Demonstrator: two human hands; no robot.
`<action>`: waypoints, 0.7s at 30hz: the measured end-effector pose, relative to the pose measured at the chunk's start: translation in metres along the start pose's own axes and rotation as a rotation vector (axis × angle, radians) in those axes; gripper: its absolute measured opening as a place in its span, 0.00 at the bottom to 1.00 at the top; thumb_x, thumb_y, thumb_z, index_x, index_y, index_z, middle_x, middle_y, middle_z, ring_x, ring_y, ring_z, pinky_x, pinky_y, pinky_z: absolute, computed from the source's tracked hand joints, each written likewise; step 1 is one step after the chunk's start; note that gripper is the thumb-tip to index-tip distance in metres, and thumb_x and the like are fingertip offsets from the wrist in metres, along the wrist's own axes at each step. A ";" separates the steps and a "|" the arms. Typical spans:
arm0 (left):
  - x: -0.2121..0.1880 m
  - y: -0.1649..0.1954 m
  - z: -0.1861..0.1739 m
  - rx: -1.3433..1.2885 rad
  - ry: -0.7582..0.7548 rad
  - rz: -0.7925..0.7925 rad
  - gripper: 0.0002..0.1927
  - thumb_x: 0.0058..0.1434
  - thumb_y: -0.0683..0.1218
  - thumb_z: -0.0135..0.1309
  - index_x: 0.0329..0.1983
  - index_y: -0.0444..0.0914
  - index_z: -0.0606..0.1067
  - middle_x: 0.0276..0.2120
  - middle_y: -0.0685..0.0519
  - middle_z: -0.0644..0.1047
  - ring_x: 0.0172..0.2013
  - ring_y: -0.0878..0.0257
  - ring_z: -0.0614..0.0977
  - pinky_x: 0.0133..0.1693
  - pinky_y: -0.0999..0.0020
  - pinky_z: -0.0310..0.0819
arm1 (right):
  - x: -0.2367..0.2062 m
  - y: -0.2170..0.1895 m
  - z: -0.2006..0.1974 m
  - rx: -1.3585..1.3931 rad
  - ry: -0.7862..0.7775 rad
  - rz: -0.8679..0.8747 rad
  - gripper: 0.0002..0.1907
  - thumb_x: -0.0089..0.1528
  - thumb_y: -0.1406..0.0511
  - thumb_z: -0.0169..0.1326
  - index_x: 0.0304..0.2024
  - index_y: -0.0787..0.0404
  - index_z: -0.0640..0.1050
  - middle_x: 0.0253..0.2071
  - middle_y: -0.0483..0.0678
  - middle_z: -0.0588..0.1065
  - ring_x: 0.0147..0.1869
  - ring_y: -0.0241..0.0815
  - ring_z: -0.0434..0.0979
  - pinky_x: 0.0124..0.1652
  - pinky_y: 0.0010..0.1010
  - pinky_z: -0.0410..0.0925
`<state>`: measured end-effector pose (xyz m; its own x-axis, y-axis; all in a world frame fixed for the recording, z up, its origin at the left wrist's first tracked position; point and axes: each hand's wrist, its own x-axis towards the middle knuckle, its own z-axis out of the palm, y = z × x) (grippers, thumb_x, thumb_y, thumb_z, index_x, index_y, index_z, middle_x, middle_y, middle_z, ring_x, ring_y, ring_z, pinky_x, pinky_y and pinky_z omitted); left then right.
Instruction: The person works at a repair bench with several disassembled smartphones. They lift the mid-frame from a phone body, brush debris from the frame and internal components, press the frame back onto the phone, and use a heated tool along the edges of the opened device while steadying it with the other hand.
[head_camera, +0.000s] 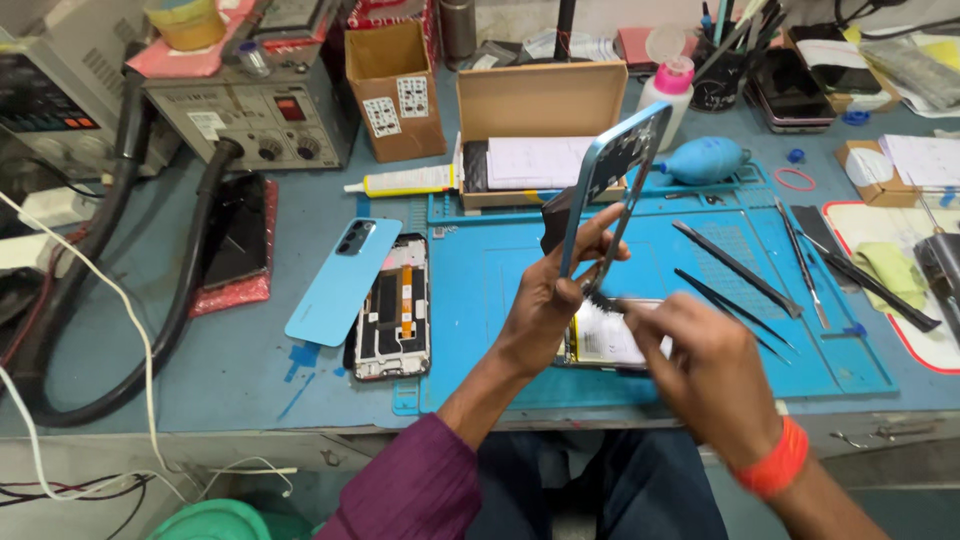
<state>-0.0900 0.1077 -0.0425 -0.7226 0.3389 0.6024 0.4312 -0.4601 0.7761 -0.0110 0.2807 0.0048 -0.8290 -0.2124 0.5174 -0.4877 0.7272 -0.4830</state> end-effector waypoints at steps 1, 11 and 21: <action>0.000 0.000 0.000 0.025 0.005 0.008 0.55 0.63 0.80 0.42 0.79 0.37 0.60 0.58 0.52 0.72 0.63 0.62 0.73 0.70 0.60 0.65 | -0.004 0.000 0.000 0.038 -0.016 -0.020 0.13 0.60 0.66 0.58 0.47 0.59 0.83 0.28 0.48 0.73 0.21 0.39 0.72 0.24 0.32 0.65; 0.004 0.012 0.015 0.852 0.154 -0.085 0.36 0.56 0.51 0.70 0.61 0.35 0.66 0.50 0.45 0.70 0.53 0.48 0.74 0.58 0.49 0.65 | -0.038 0.065 -0.062 -0.070 -0.310 0.857 0.24 0.67 0.57 0.57 0.67 0.47 0.79 0.18 0.58 0.72 0.19 0.43 0.74 0.26 0.37 0.69; 0.009 0.007 0.033 1.324 -0.061 -0.075 0.46 0.44 0.47 0.72 0.65 0.33 0.63 0.50 0.41 0.69 0.56 0.44 0.70 0.64 0.33 0.50 | -0.020 0.086 -0.042 -0.186 -0.307 0.709 0.22 0.66 0.55 0.56 0.59 0.57 0.78 0.17 0.60 0.74 0.21 0.47 0.75 0.29 0.41 0.70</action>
<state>-0.0758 0.1342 -0.0251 -0.7576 0.3804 0.5304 0.6140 0.6910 0.3815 -0.0244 0.3749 -0.0171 -0.9763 0.1918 -0.1003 0.2164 0.8479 -0.4840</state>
